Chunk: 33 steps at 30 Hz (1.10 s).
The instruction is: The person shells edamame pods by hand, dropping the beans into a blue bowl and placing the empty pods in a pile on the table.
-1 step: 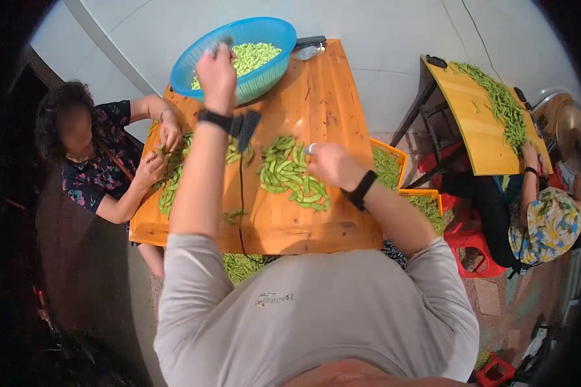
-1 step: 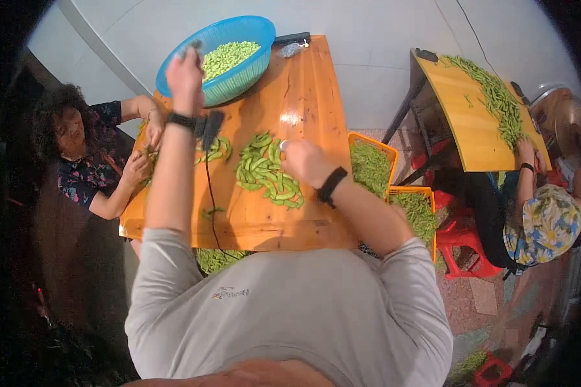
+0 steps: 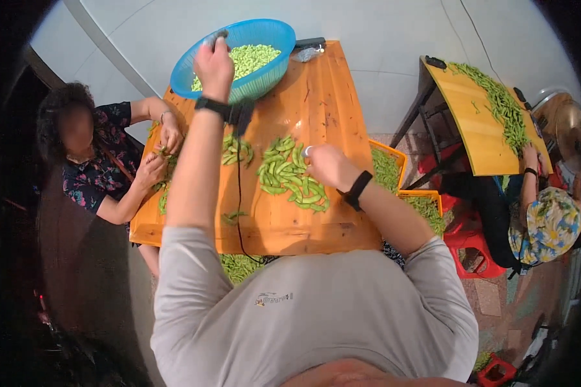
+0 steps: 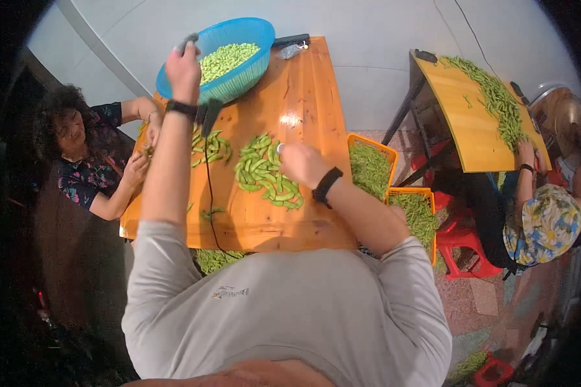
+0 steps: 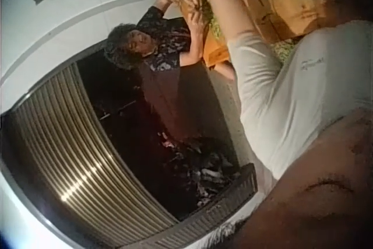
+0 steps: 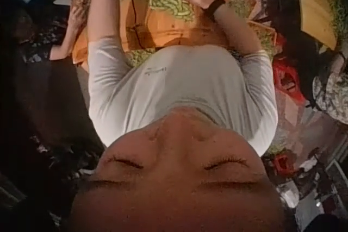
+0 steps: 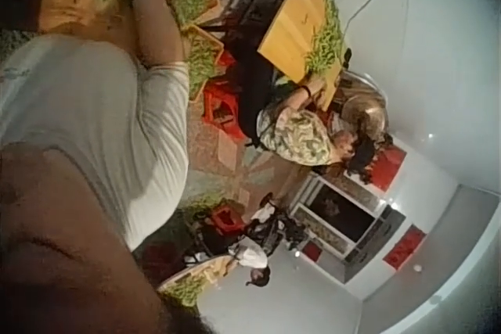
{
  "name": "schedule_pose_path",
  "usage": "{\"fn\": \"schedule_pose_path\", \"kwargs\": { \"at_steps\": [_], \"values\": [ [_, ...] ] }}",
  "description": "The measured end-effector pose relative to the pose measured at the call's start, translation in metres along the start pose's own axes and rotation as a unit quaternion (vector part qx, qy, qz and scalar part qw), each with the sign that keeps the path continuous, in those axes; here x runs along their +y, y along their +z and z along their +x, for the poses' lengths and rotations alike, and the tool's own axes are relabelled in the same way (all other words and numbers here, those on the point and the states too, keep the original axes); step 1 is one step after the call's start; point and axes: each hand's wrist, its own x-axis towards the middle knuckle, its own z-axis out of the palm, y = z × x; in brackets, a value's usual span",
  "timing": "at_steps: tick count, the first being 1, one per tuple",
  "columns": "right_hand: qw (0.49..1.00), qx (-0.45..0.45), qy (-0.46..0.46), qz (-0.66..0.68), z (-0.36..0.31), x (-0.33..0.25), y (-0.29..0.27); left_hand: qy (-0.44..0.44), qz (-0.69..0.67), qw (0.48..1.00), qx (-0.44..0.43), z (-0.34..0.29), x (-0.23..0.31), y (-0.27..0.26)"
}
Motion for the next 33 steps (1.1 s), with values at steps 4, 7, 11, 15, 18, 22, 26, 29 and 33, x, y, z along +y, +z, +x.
{"fn": "schedule_pose_path", "kwargs": {
  "at_steps": [4,7,11,15,18,22,26,29,33],
  "values": [
    [0.994,-0.097,0.025,-0.04,0.013,-0.012,0.015,0.144,0.417,0.879,-0.179,0.053,-0.133,0.0],
    [0.998,-0.05,0.041,0.012,0.001,0.01,0.004,0.128,0.31,0.937,-0.097,0.044,-0.115,0.033],
    [0.903,0.0,0.136,0.409,-0.013,0.008,-0.017,-0.09,0.198,0.975,-0.048,0.034,-0.109,0.001],
    [0.912,0.032,0.149,0.38,-0.015,0.008,-0.042,0.323,0.206,0.923,-0.025,-0.049,-0.048,0.001],
    [0.86,0.048,0.161,0.482,-0.019,0.005,-0.05,0.033,-0.086,0.947,-0.308,-0.154,0.014,0.005],
    [0.857,0.043,0.148,0.491,-0.015,-0.01,-0.053,-0.299,-0.351,0.803,-0.379,-0.215,0.034,0.008],
    [0.827,0.052,0.116,0.548,-0.017,-0.01,-0.038,-0.349,-0.405,0.778,-0.329,-0.229,0.024,0.014],
    [0.886,0.079,0.072,0.452,-0.024,-0.022,-0.04,-0.373,-0.473,0.74,-0.299,-0.242,0.017,0.018],
    [0.947,0.129,-0.019,0.293,-0.023,-0.012,-0.028,-0.379,-0.524,0.711,-0.275,-0.247,0.017,0.02]
  ]
}}
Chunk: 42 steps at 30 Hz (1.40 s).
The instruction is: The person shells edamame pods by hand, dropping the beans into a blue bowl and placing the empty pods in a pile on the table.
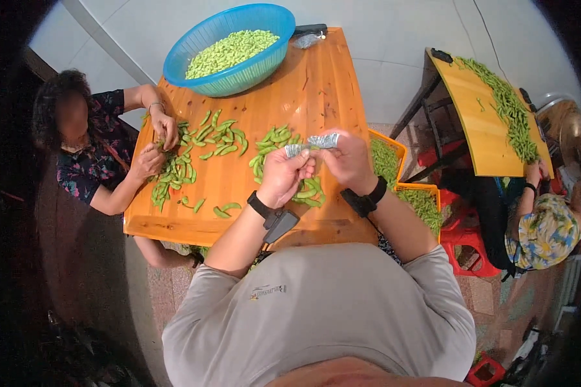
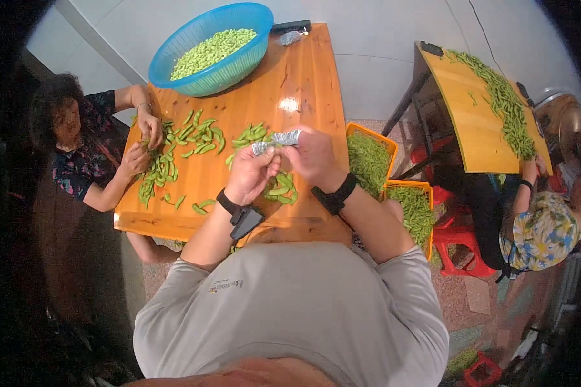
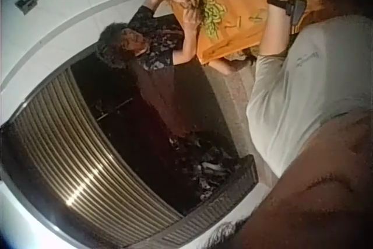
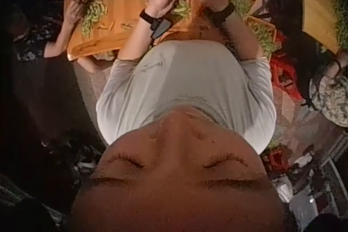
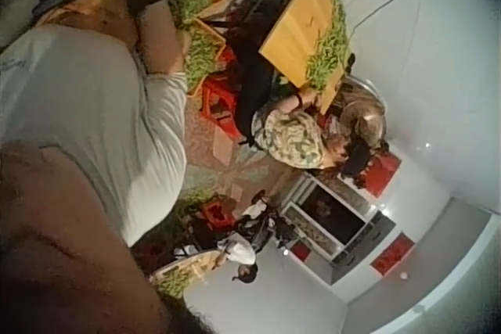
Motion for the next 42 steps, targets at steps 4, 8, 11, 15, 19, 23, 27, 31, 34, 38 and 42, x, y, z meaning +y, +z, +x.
{"fn": "schedule_pose_path", "kwargs": {
  "at_steps": [4,8,11,15,19,23,27,31,34,38,42],
  "values": [
    [0.982,0.027,-0.181,-0.054,0.004,0.006,0.001,-0.027,-0.102,0.993,-0.046,0.002,-0.011,-0.017],
    [0.999,-0.029,-0.041,0.021,0.012,0.0,-0.005,-0.002,-0.094,0.994,-0.063,0.001,-0.004,-0.008],
    [0.996,-0.086,-0.016,-0.025,0.015,0.003,-0.005,0.05,0.091,0.995,-0.001,0.0,-0.001,-0.005],
    [0.991,-0.054,0.061,0.109,0.013,0.001,0.002,0.091,0.122,0.988,-0.001,0.0,-0.003,-0.007],
    [0.992,-0.046,0.081,-0.082,0.017,-0.024,0.007,0.107,0.107,0.988,0.038,0.003,-0.01,-0.014],
    [0.991,0.011,-0.001,-0.137,0.009,-0.017,0.02,0.086,0.099,0.988,0.083,0.008,-0.012,-0.015],
    [0.992,-0.018,-0.015,-0.126,0.003,-0.017,0.024,0.054,0.047,0.995,0.063,0.013,-0.015,-0.025],
    [0.957,0.024,0.158,0.242,0.003,0.007,0.016,0.001,-0.018,1.0,0.024,0.01,-0.002,-0.017],
    [0.961,0.008,0.196,0.194,0.008,0.005,0.003,-0.056,-0.036,0.997,0.039,0.002,0.015,0.006],
    [0.993,-0.032,0.116,0.004,0.005,0.01,0.01,-0.057,-0.05,0.997,0.017,0.005,0.005,-0.008],
    [0.986,-0.011,0.148,0.081,0.004,0.009,0.012,-0.011,0.023,1.0,-0.013,0.012,-0.003,-0.016]
  ]
}}
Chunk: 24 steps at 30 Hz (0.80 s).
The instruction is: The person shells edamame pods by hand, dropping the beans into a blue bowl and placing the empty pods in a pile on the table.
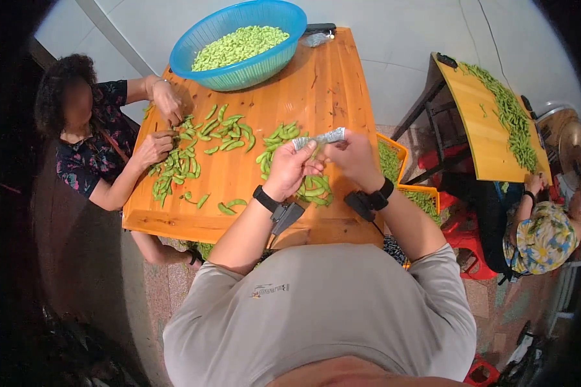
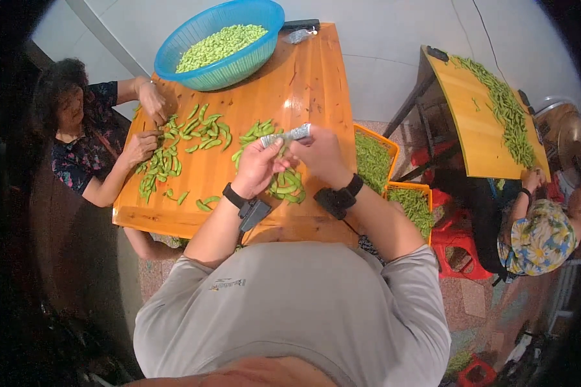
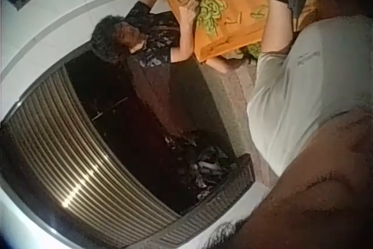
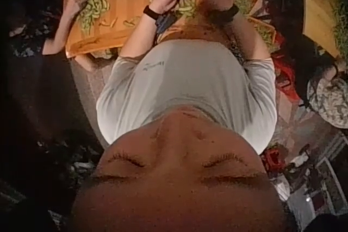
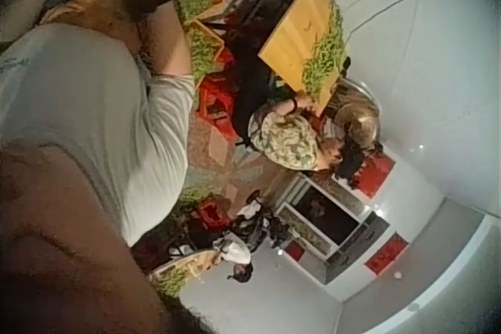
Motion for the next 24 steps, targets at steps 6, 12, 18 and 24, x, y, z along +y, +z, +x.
{"fn": "schedule_pose_path", "kwargs": {
  "at_steps": [6,12,18,24],
  "values": [
    [0.991,0.024,0.041,0.124,0.003,0.003,-0.002,-0.018,0.027,0.999,-0.025,0.002,-0.001,-0.002],
    [1.0,0.011,-0.001,-0.017,-0.003,-0.008,-0.003,-0.044,-0.03,0.998,-0.016,0.0,-0.004,0.003],
    [0.999,-0.023,-0.006,-0.04,-0.005,-0.006,-0.003,-0.086,-0.096,0.991,-0.04,0.002,-0.011,-0.005],
    [0.986,0.011,-0.067,-0.154,-0.001,-0.003,0.002,-0.09,-0.13,0.986,-0.058,0.01,-0.017,-0.014]
  ]
}}
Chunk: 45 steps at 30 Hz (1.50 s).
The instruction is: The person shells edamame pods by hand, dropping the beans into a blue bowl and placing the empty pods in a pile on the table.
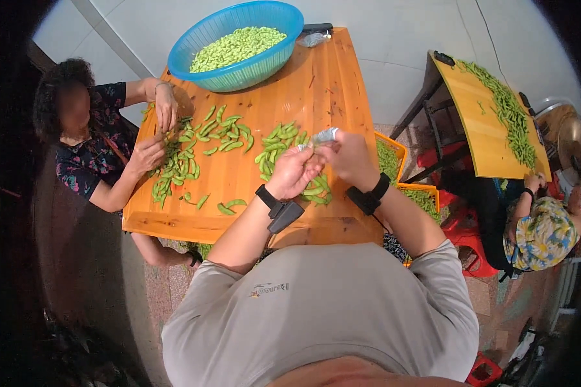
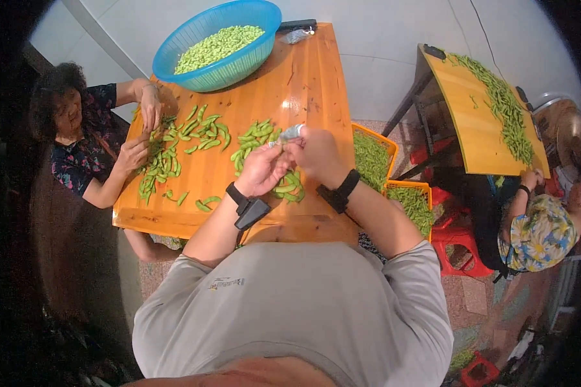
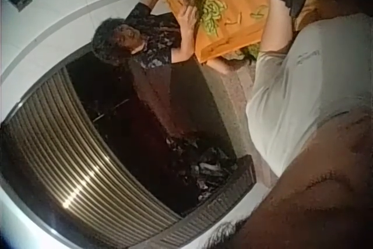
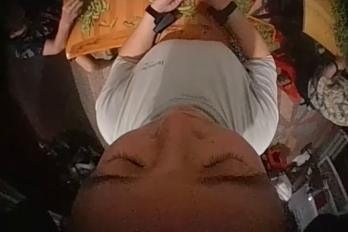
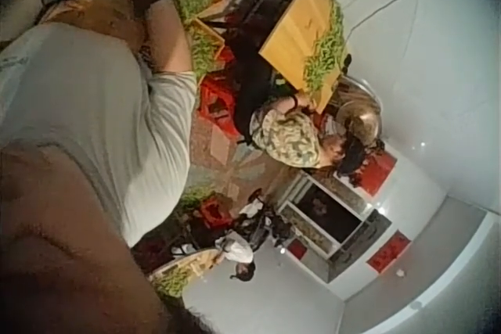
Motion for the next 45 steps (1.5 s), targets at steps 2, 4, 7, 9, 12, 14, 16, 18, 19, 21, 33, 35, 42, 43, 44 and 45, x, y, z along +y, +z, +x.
{"fn": "schedule_pose_path", "kwargs": {
  "at_steps": [2,4,7,9,12,14,16,18,19,21,33,35,42,43,44,45],
  "values": [
    [0.998,-0.009,0.059,0.001,0.005,-0.006,-0.005,0.007,-0.002,1.0,-0.013,0.002,-0.001,-0.009],
    [0.989,-0.087,0.074,0.093,0.011,-0.004,-0.009,-0.001,-0.006,0.997,-0.081,0.005,-0.003,-0.023],
    [0.969,-0.167,0.075,0.167,0.014,-0.002,-0.019,-0.03,0.024,0.998,-0.056,-0.002,0.006,0.0],
    [0.972,-0.173,0.058,0.15,0.014,-0.001,-0.024,-0.029,0.036,0.998,-0.038,-0.006,0.008,0.01],
    [0.986,-0.146,0.038,0.077,0.012,0.001,-0.027,-0.025,0.075,0.997,-0.008,-0.009,0.005,0.014],
    [0.99,-0.135,-0.051,0.01,0.009,-0.001,-0.025,-0.023,0.102,0.995,0.003,-0.01,0.002,0.013],
    [0.987,-0.115,-0.089,-0.068,0.007,0.002,-0.024,-0.042,0.118,0.992,-0.03,-0.007,-0.002,0.007],
    [0.977,-0.095,-0.126,-0.145,0.005,0.002,-0.025,-0.041,0.117,0.992,-0.038,-0.008,0.0,0.011],
    [0.983,-0.068,-0.097,-0.14,0.003,0.0,-0.027,-0.04,0.116,0.991,-0.046,-0.009,0.001,0.013],
    [0.988,-0.041,-0.068,-0.136,0.002,-0.008,-0.032,-0.023,0.134,0.99,-0.041,-0.01,0.001,0.015],
    [0.978,-0.073,-0.147,-0.128,-0.009,-0.004,-0.04,-0.075,0.157,0.983,-0.065,-0.018,0.01,0.028],
    [0.977,-0.046,-0.159,-0.132,-0.014,-0.006,-0.041,-0.087,0.147,0.984,-0.059,-0.017,0.009,0.025],
    [0.991,0.079,-0.029,-0.101,-0.034,-0.021,-0.066,-0.05,0.112,0.992,-0.007,-0.016,0.015,0.018],
    [0.985,0.123,-0.025,-0.121,-0.036,-0.017,-0.075,-0.021,0.109,0.994,0.022,-0.016,0.017,0.019],
    [0.976,0.168,-0.021,-0.14,-0.038,-0.013,-0.084,-0.021,0.109,0.994,0.022,-0.016,0.019,0.019],
    [0.976,0.168,-0.02,-0.141,-0.042,-0.004,-0.096,0.034,0.113,0.991,0.057,-0.015,0.022,0.018]
  ]
}}
